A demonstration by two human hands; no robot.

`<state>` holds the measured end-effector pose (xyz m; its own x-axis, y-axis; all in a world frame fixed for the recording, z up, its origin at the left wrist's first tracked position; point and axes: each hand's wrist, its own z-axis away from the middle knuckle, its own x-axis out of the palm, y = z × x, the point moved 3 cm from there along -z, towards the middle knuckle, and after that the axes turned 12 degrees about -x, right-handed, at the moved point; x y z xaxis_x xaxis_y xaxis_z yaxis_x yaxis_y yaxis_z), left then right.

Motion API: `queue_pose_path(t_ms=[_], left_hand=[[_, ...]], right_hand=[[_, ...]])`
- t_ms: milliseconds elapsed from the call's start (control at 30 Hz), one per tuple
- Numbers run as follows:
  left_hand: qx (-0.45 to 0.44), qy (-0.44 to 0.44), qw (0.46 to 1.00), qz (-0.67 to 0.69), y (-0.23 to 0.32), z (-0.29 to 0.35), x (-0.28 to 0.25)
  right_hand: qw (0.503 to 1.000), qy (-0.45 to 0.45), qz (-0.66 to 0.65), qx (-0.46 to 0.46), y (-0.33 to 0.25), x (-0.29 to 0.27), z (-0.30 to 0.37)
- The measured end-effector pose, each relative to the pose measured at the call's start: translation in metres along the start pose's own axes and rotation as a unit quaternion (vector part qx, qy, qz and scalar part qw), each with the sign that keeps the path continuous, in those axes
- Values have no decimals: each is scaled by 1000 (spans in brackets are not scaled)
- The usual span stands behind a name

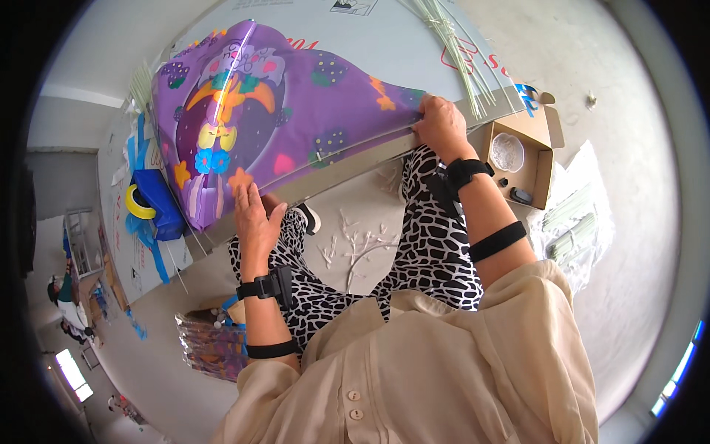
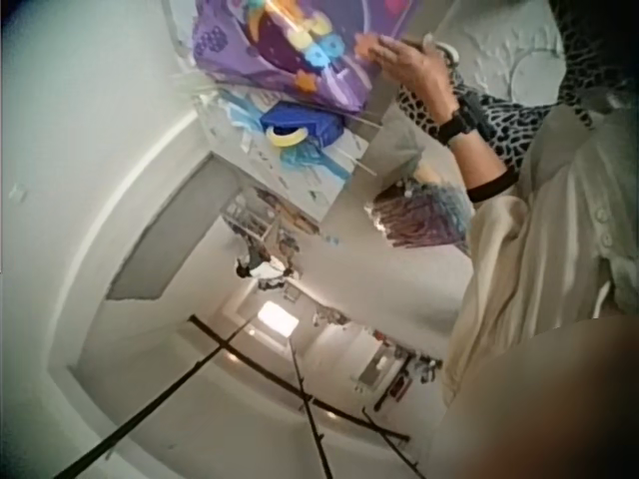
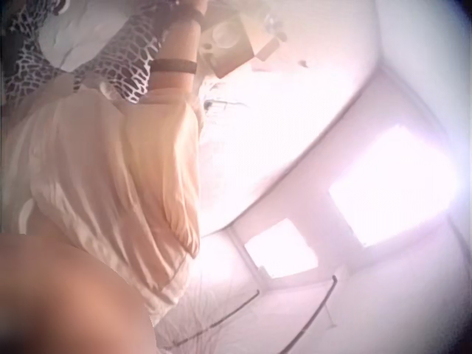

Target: Assembling a colorful kite by attaching a support rod and securing it with adhesive tape.

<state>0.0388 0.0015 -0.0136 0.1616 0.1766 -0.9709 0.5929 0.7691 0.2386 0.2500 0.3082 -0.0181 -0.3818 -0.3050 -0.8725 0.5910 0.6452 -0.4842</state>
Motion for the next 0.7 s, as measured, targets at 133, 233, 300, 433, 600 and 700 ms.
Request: queue_pose_path(t_ms=[133,233,300,433,600,700], left_hand=[[4,0,1000,8,0,0,-3],[15,9,1000,21,-5,-1,-4],[16,14,1000,22,-6,-3,-8],[20,23,999,38,-5,-7,-21],[71,71,995,-21,-10,-31,-28],[123,105,984,77,-20,-59,-39]], right_hand=[[999,26,8,-26,6,0,-2],[998,-34,-17,48,5,-7,-9],[990,-24,-123,59,10,-15,-13],[884,-8,-446,138,1,-34,-13],[663,-48,-736,128,-13,-37,-21],[687,37,-715,126,-16,-46,-24]])
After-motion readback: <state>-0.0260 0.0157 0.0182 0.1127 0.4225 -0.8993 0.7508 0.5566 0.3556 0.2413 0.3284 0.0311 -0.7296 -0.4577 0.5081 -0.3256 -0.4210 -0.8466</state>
